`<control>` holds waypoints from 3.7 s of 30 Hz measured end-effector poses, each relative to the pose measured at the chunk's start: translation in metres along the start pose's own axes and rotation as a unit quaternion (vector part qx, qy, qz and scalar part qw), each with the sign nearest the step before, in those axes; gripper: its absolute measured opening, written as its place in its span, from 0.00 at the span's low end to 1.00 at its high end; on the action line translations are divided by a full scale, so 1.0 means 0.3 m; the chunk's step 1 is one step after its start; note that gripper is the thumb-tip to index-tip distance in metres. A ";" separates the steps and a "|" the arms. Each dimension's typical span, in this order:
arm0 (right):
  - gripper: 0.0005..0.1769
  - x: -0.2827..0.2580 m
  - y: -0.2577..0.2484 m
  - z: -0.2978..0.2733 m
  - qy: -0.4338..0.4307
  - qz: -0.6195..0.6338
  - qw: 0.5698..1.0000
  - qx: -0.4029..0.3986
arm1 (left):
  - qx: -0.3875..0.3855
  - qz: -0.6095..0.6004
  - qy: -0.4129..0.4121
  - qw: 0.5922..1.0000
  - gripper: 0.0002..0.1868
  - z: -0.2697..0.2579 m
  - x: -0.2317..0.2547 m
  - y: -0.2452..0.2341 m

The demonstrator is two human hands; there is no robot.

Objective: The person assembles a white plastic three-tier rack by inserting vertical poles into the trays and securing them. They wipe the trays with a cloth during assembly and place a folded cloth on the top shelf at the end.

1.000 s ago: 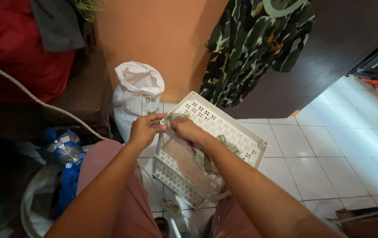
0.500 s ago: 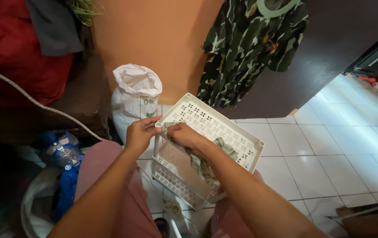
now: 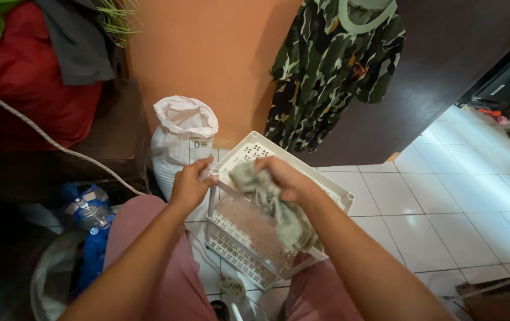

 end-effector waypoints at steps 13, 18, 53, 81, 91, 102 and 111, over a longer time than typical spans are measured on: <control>0.16 -0.206 0.155 -0.086 -0.245 0.168 0.955 -0.012 | -0.263 -0.303 -0.271 0.875 0.26 -0.228 0.308 -0.083; 0.25 -0.203 0.240 -0.112 -0.149 -0.257 0.953 0.067 | -0.039 -0.473 -0.239 0.847 0.21 -0.149 0.227 -0.200; 0.10 -0.596 1.404 0.111 -0.564 -0.572 0.582 0.128 | 0.182 -0.339 0.011 0.923 0.16 -0.107 -0.007 -0.431; 0.13 -0.482 0.724 0.093 -0.456 0.025 0.888 0.058 | 0.204 -0.307 -0.165 0.915 0.12 -0.049 -0.133 -0.275; 0.13 -0.152 -0.012 -0.132 -0.318 0.282 0.902 0.077 | 0.026 -0.199 -0.119 0.972 0.25 0.099 -0.226 0.002; 0.19 0.025 -0.034 -0.054 -0.255 0.215 0.909 0.249 | -0.186 -0.171 -0.088 0.964 0.44 0.131 -0.138 0.161; 0.23 -0.015 -0.017 -0.040 -0.303 0.258 0.894 0.208 | 0.034 -0.215 -0.058 0.974 0.42 0.002 -0.131 0.208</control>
Point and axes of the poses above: each hand's wrist, its own z-axis towards the middle knuckle, its own y-axis out of the palm, x = y × z, the point moved 4 cm from there along z, towards the middle knuckle, and after that the axes turned 6 degrees about -z, right-handed, at the moved point
